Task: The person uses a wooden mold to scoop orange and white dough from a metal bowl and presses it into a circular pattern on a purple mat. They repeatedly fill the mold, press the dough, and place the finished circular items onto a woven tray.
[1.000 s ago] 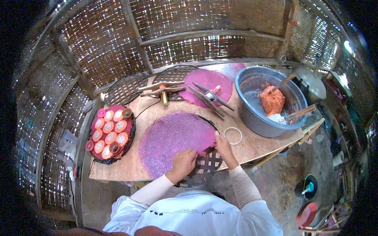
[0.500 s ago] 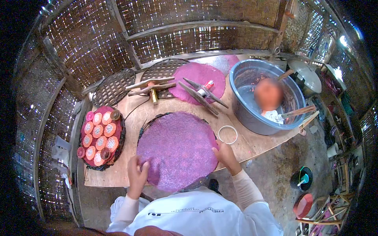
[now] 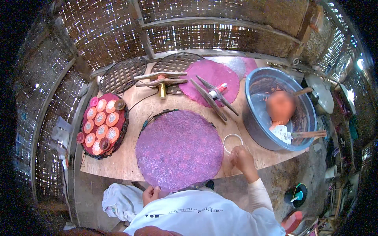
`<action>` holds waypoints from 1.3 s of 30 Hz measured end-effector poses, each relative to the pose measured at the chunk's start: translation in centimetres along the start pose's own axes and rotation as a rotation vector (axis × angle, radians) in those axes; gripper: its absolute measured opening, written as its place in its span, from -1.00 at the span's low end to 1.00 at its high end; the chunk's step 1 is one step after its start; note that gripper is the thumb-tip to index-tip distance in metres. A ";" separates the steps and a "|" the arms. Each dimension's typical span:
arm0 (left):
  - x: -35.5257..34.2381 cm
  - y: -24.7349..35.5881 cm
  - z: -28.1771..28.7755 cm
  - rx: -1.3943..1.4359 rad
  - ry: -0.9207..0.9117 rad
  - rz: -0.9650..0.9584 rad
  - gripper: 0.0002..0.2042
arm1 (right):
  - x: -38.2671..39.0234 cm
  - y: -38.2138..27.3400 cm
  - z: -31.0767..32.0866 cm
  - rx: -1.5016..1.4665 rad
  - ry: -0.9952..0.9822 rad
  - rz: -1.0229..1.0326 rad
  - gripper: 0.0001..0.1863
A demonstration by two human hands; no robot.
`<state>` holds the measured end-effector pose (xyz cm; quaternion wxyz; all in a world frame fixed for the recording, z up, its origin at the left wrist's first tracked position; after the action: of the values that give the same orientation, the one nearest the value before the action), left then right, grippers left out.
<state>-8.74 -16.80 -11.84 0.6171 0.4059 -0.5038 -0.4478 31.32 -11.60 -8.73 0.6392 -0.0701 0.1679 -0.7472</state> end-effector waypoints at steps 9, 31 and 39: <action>-3.6 3.6 -1.4 0.184 0.028 -0.155 -0.79 | -2.1 1.5 -0.7 0.121 -0.076 0.018 -0.92; -7.2 10.7 4.3 -0.474 0.206 -0.597 -0.61 | -35.3 -18.6 -7.0 0.108 0.246 0.299 -0.37; -6.8 11.1 5.8 -0.498 0.111 -0.540 -0.58 | -38.8 -19.4 -8.3 0.464 0.154 0.430 -0.33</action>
<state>-13.49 -7.59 -2.04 0.5829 0.3853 -0.2202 -0.6806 17.30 30.17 -5.57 0.7669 0.1713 0.0520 -0.6163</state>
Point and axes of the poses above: each hand's wrist, its own x-axis away from the middle knuckle, its own z-axis out of the back of the hand, y = z × x, the point moved 1 cm from there along -x, towards the middle knuckle, and after that the axes turned 13 degrees about x, right-handed, at the moved point
